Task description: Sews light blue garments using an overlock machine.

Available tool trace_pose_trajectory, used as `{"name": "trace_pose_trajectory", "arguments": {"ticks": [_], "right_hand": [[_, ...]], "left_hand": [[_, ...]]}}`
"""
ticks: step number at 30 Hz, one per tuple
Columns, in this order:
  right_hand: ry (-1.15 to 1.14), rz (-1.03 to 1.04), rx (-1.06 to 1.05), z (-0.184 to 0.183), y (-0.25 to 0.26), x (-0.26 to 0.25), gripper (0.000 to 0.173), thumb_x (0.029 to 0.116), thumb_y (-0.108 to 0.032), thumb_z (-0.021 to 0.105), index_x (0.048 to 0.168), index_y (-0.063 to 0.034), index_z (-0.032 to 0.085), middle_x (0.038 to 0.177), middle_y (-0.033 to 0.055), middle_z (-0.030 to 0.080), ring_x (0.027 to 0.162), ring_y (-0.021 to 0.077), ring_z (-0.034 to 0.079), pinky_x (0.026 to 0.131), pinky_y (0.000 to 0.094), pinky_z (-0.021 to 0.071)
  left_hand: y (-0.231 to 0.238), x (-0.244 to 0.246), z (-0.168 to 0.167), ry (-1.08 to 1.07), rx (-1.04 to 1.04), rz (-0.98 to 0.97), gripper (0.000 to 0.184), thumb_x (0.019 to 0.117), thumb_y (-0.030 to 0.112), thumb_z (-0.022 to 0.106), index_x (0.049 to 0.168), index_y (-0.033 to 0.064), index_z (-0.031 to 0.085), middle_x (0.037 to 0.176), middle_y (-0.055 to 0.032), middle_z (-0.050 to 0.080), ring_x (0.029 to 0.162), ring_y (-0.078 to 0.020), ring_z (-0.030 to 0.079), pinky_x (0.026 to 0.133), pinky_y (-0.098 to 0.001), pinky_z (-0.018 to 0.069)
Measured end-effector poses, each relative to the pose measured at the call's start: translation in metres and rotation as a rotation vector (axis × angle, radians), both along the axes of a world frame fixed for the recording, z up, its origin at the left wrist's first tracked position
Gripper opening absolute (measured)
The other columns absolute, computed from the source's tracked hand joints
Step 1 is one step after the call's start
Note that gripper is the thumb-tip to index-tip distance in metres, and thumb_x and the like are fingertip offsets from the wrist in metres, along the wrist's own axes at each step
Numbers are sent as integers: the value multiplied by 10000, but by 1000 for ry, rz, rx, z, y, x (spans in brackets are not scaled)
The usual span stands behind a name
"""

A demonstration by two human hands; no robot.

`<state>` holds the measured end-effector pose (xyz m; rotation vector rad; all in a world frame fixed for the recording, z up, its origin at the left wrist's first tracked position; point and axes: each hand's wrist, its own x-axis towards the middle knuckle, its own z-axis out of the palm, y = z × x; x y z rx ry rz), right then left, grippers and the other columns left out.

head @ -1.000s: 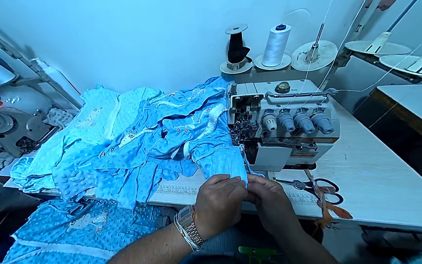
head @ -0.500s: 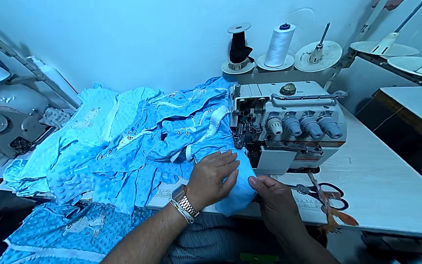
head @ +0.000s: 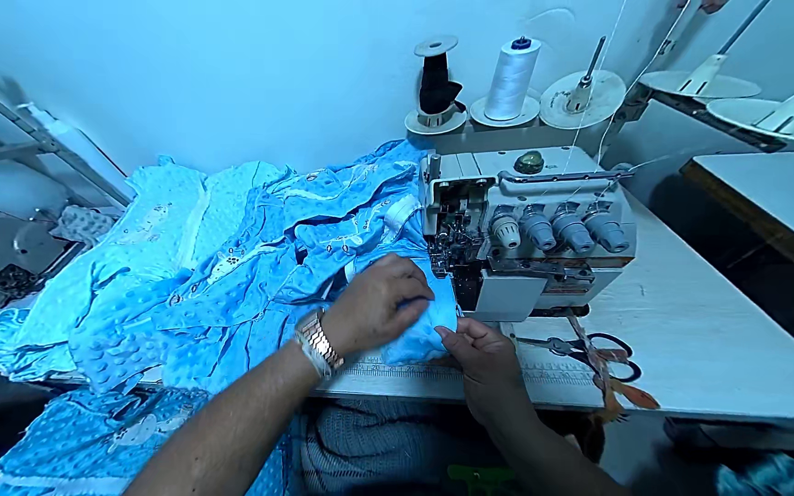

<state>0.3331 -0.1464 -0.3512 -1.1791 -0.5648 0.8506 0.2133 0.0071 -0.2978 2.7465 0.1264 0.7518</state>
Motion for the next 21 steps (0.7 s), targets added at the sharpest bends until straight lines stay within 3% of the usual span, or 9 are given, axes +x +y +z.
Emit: {"name": "trace_pose_trajectory", "arguments": {"ticks": [2,3,5,7,9,12,15,17,21], "right_hand": [[-34,-9,-2,-5,-5,-3,43,952,21,664,969,4,699,786,82,719,671,137,710,641,285,627],[-58,-5,6,-7,-7,-5,44,957,9,655,986,-8,684,788,74,714,679,132,707,657,283,624],[-72,18,26,-11,-12,-10,64,970,-3,638,1029,-9,661,836,88,723,735,155,726,708,302,632],[-73,48,68,-13,-20,-16,93,988,-30,615,1070,-21,657,868,86,727,768,156,728,747,310,629],[-55,66,121,-16,-28,-18,160,982,-44,564,1101,-42,672,896,62,724,803,131,718,778,300,617],[-73,65,113,-19,-39,-20,291,926,12,508,1157,-63,668,972,26,731,872,86,705,789,265,596],[-102,61,55,-10,-47,-22,248,902,61,630,1113,-44,706,929,36,741,824,87,717,761,247,612],[-89,64,25,-5,-51,-24,177,897,77,660,1011,-35,737,834,41,739,716,93,704,687,231,605],[-74,88,-16,-3,-61,-26,108,943,13,659,903,-41,744,740,36,710,608,69,647,578,182,552]], "left_hand": [[-32,-7,1,123,64,124,352,910,450,663,995,119,747,1066,-65,656,1059,-270,606,946,-502,465],[-42,-10,-3,165,108,169,358,881,499,687,944,148,716,1059,-60,633,1069,-279,594,972,-529,435],[-55,-17,-10,184,145,215,221,830,383,764,840,167,715,1064,-56,635,1100,-291,584,1019,-559,401],[-68,-27,-18,122,127,211,141,838,306,750,811,171,718,1115,-35,665,1206,-267,580,1104,-578,364],[-81,-33,-30,-45,90,181,95,855,210,706,793,139,694,1073,-32,717,1192,-225,635,1113,-534,401],[-91,-37,-44,-243,74,112,125,845,92,612,722,111,600,921,-45,708,929,-168,678,990,-388,502],[-96,-36,-45,-344,62,77,152,833,28,609,697,82,570,901,-91,700,895,-204,681,862,-328,561],[-101,-35,-45,-360,65,75,114,863,17,596,761,68,602,911,-98,703,864,-204,673,767,-308,555],[-106,-40,-49,-349,72,97,183,932,34,596,1059,9,725,870,-87,678,796,-184,634,741,-303,533]]}}
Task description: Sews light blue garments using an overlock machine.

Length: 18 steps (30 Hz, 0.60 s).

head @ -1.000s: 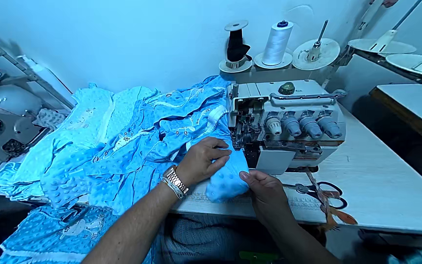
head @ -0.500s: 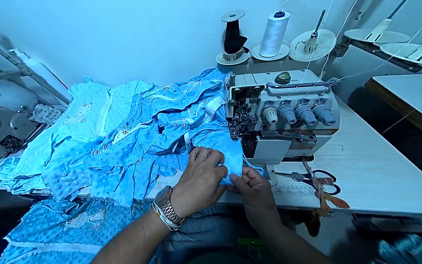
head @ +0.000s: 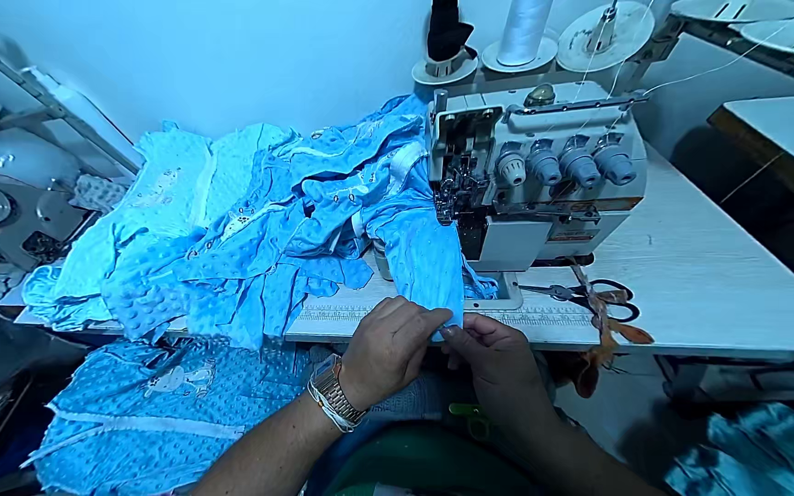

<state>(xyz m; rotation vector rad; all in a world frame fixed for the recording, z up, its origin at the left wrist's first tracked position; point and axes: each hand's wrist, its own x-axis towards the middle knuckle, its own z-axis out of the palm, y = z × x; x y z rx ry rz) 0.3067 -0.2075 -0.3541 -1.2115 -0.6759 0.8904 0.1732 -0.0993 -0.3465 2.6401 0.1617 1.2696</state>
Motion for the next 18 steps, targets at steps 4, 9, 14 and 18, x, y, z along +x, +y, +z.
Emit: {"name": "trace_pose_trajectory", "arguments": {"ticks": [4,9,14,18], "right_hand": [[-30,36,8,-2,-7,1,147,953,10,643,884,-44,761,773,37,726,624,65,649,585,179,549],[-109,81,79,-5,-9,7,176,952,-51,652,820,-77,765,773,28,717,610,57,618,556,164,514],[-42,117,117,-9,-12,7,195,970,-85,634,829,-80,769,789,40,715,624,57,620,568,166,519],[-6,150,134,-10,-12,8,234,1004,-129,598,844,-86,763,785,40,708,625,44,619,557,156,514]], "left_hand": [[-1,-5,-3,-8,9,-2,200,940,47,593,1022,16,773,874,-89,698,809,-173,639,746,-284,523],[-4,-6,1,-4,38,3,219,947,64,592,1050,32,782,909,-89,658,859,-177,616,780,-272,520],[-5,-6,1,-3,41,-46,205,955,83,609,1044,21,783,906,-84,649,869,-170,604,782,-266,510],[-6,-6,2,31,30,-48,192,952,104,630,1032,40,793,889,-66,643,855,-159,597,768,-269,504]]}}
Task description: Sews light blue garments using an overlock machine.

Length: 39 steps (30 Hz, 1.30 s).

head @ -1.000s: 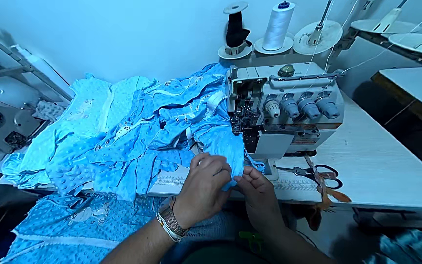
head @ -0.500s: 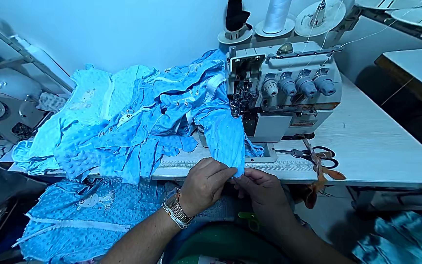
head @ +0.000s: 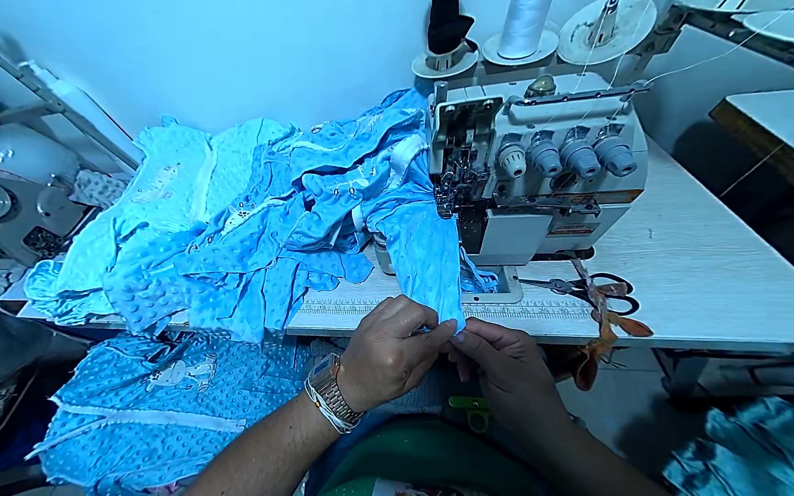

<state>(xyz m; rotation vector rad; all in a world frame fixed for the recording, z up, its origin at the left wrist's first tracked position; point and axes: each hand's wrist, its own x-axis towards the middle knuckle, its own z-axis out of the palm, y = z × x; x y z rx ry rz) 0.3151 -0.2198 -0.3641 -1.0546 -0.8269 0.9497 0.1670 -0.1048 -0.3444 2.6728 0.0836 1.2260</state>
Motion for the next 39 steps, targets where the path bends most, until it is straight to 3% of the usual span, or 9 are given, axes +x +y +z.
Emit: {"name": "trace_pose_trajectory", "arguments": {"ticks": [4,8,11,14,17,20,24,34,39], "right_hand": [[63,22,-37,2,-1,0,262,1013,-118,560,852,-81,763,772,43,698,625,48,622,559,158,518],[99,60,10,3,-1,4,223,965,-147,583,855,-98,771,768,36,696,632,39,624,574,164,525],[97,-1,13,6,5,2,243,977,-261,683,795,-119,758,695,7,674,591,17,602,565,149,510],[289,-37,-60,11,7,-5,263,1004,-164,627,800,-67,764,657,29,655,538,25,565,516,148,480],[392,-11,-78,8,5,-9,275,1013,-137,590,792,-62,736,647,21,648,522,7,555,496,134,461],[367,-18,-99,4,4,-13,277,1007,-109,582,767,-55,710,662,23,659,525,1,551,492,125,442],[340,-71,-76,3,13,-11,276,1001,-110,593,761,-57,717,675,28,679,529,-9,556,493,118,438],[143,-171,-129,18,66,22,310,1042,-123,560,779,-58,710,661,12,651,504,8,514,476,133,419],[-137,-312,-283,30,97,40,430,1009,-164,637,586,-91,606,527,-24,554,420,32,392,429,200,312]], "left_hand": [[-1,2,-3,-14,18,38,188,958,143,634,1017,89,804,923,-58,647,903,-169,595,801,-294,489],[-4,3,1,19,66,65,186,973,144,629,1034,104,800,1118,-89,718,1106,-219,644,967,-366,510],[-4,5,4,20,125,46,182,971,107,613,1007,77,790,1060,-73,736,1069,-209,667,970,-361,518],[0,5,-10,-104,198,8,187,961,95,598,1023,35,764,1085,-108,752,1082,-226,686,993,-375,532],[1,6,-21,-66,222,97,171,1011,184,549,1122,100,648,1243,-83,693,1264,-216,609,1141,-396,434],[12,21,-16,31,241,203,263,943,193,565,1142,77,690,1219,-121,721,1256,-264,634,1167,-469,390],[34,36,-2,8,353,182,206,932,117,593,1012,50,770,1075,-115,776,1098,-252,725,1104,-445,472],[81,50,26,267,333,277,288,841,19,595,1059,9,783,1123,-163,766,1006,-305,759,849,-420,604],[104,58,46,443,307,226,262,871,-25,594,1059,-8,774,1115,-182,762,891,-325,765,732,-453,600]]}}
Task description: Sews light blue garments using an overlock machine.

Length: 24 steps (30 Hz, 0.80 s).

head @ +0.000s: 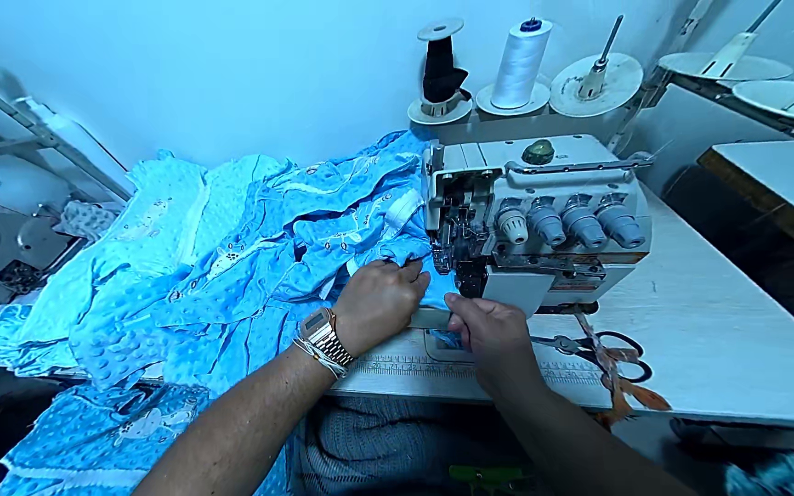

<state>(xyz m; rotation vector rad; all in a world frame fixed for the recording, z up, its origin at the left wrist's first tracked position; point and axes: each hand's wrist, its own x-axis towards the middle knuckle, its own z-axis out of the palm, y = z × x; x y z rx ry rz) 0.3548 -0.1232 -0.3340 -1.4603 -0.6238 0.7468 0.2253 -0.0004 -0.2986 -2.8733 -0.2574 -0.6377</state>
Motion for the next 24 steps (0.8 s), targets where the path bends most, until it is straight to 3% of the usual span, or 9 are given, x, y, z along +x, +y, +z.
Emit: {"name": "trace_pose_trajectory", "arguments": {"ticks": [3,5,7,9,12,14,17,19,24], "right_hand": [[-82,-14,-129,10,14,13,495,1002,-191,660,531,-102,538,474,-27,470,400,54,363,417,228,295],[-68,-33,-131,11,18,16,524,1006,-179,650,507,-102,508,457,-22,448,395,62,357,413,232,279],[-36,-49,-85,7,15,16,549,1017,-167,627,493,-103,478,450,-17,445,386,64,349,405,229,272],[-25,-40,-11,-2,5,16,547,1023,-177,591,492,-122,471,452,-23,444,386,57,330,407,224,262],[-238,-18,44,-23,-19,17,479,1005,-234,560,534,-158,510,481,-69,468,399,14,369,406,197,294],[-617,-36,90,-45,-35,22,396,974,-275,576,598,-149,561,551,-92,509,467,-31,435,439,162,348],[-1085,-65,134,-74,-52,34,355,947,-338,568,752,-84,721,696,27,654,676,137,627,614,298,517],[-1165,-60,137,-84,-61,40,347,951,-324,561,789,-73,737,718,55,675,708,163,652,647,297,535],[-1156,-64,154,-88,-65,40,326,961,-266,568,791,-39,727,626,61,612,549,103,562,530,217,464]], "left_hand": [[12,7,7,94,-35,42,260,910,-27,582,1092,2,766,1140,-174,755,956,-330,756,798,-493,587],[20,11,10,150,-87,80,301,939,-16,566,1177,20,748,1194,-173,737,1048,-340,731,920,-521,552],[31,13,14,191,-226,96,393,952,-4,522,1304,28,696,1319,-201,678,1195,-374,668,1040,-553,479],[45,11,17,147,-432,86,444,935,55,541,1361,48,668,1400,-217,621,1286,-375,609,1078,-553,458],[66,9,24,-118,-738,215,511,956,223,706,1414,20,603,1274,-216,642,1116,-318,652,969,-502,527],[81,11,29,-240,-841,453,537,1028,323,616,1482,47,539,1284,-257,592,1119,-356,614,969,-526,492],[107,17,34,-222,-869,729,628,1004,455,626,1506,91,527,1422,-279,511,1235,-417,575,1018,-621,464],[116,21,41,-206,-888,796,697,955,529,670,1492,103,546,1468,-271,473,1257,-411,561,1011,-617,464],[135,28,45,-196,-786,862,832,856,658,715,1472,119,568,1542,-295,365,1325,-452,488,1020,-628,454]]}}
